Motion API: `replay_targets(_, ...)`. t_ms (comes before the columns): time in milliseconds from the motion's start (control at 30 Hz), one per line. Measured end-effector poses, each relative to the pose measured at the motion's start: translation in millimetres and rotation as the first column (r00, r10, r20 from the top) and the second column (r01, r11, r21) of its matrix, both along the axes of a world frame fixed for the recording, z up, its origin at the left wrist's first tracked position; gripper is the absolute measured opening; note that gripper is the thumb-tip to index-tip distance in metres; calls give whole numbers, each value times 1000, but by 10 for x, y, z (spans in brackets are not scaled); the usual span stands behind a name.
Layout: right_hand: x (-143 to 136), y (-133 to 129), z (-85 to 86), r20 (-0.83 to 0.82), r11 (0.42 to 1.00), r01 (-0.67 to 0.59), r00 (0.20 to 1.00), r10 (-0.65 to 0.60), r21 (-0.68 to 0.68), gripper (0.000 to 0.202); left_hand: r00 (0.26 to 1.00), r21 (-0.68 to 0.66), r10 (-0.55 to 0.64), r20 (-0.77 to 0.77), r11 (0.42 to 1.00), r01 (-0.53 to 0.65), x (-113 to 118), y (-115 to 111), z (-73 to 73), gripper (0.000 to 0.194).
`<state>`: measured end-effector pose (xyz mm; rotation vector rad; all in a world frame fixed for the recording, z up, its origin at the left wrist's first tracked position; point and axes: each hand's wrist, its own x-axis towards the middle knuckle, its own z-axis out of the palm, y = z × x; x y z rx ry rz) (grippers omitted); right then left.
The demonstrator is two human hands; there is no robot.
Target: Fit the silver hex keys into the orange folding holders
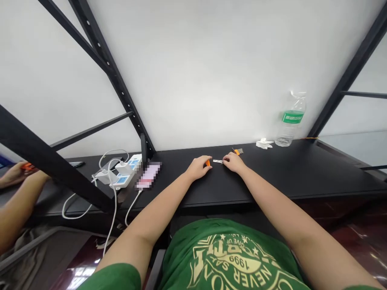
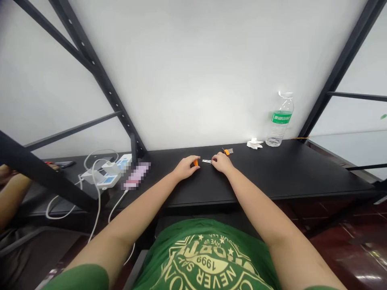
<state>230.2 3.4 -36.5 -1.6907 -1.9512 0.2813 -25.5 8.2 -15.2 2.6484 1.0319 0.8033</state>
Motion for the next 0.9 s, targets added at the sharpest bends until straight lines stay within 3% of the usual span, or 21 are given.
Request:
replay_targets(233,11,12,57,39,996,66,997,-64,-67,13,1000,-14,22,-10,1000,-23,12,24,-7,50)
replay_targets(367,0,22,188,97,973,139,988,-123,-183,20,999,-26,9,-35,1000,-10,33,1,8,52)
replay_targets(467,-39,121,354,173,940,132,982,-80,-314,29,999,-35,28,15,999,-28,65,-50,17,52)
replay_targets(600,-44,347,533,291,906,82,955,48,-416,23,995,-49,82,56,996,-79,72,-112,43,55)
replay_targets(700,26,457,532,202,921,7,976,79,-390,11,984,-128,131,118,985,-116,30,-128,53,59)
replay_targets(900,236,385,297,-170,941,-66,985,9,-333,5,983,-228,128,132,969,-96,-64,-230,63,66)
